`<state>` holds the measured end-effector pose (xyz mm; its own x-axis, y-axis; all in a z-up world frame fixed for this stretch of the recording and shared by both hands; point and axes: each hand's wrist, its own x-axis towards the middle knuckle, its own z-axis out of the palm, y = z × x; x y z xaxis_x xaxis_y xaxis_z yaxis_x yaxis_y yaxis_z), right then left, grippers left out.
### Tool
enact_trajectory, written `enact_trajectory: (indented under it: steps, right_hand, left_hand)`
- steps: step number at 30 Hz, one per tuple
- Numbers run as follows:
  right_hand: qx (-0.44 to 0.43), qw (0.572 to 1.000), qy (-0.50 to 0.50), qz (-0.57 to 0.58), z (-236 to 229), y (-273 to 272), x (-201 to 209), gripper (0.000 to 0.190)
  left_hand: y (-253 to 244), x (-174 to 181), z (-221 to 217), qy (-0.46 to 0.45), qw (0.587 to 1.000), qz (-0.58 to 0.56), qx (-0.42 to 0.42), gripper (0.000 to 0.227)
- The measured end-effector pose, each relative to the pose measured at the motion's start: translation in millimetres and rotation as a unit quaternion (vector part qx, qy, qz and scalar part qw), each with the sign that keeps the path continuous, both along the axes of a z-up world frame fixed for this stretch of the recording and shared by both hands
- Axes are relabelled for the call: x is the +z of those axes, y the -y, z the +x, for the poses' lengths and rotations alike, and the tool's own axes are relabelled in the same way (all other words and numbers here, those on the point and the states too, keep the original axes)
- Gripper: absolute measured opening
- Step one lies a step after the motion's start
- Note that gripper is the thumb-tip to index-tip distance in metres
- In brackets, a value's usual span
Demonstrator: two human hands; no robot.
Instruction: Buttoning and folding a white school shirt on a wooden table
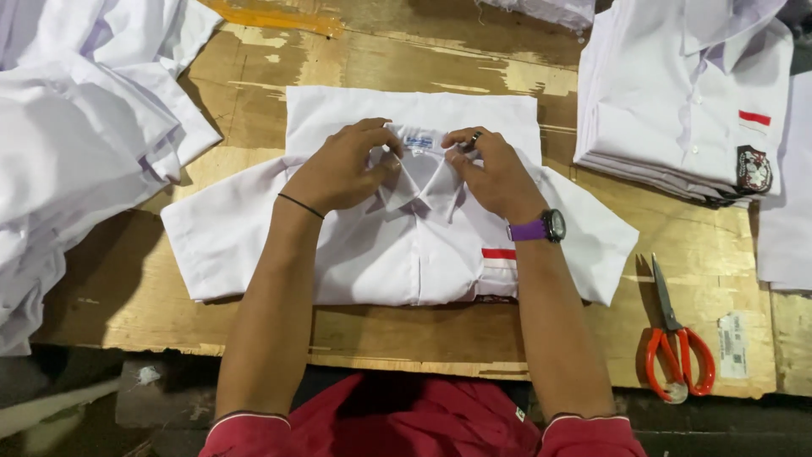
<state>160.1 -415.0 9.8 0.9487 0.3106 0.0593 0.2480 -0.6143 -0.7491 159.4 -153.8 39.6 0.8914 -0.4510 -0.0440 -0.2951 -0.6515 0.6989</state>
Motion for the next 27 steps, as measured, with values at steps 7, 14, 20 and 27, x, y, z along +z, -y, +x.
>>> enact_trajectory:
  steps: [7, 14, 20, 27]
  right_hand:
    - [-0.028, 0.999, 0.025, 0.038, -4, 1, -15, 0.017]
    - [-0.045, 0.987, 0.154, -0.019, -1, 2, -32, 0.022]
    - [-0.069, 0.956, 0.285, 0.012, -11, -11, -23, 0.017]
    - [-0.032, 0.945, 0.325, -0.024, -10, -19, -14, 0.030]
  left_hand:
    - [-7, -18, -1, 0.025, 0.994, -0.105, -0.016, 0.009]
    - [3, -30, -2, 0.108, 0.990, -0.069, 0.051, 0.018]
    - [13, -17, -14, 0.160, 0.972, -0.091, 0.149, 0.019]
    - [20, -26, -13, 0.234, 0.960, -0.014, 0.151, 0.018]
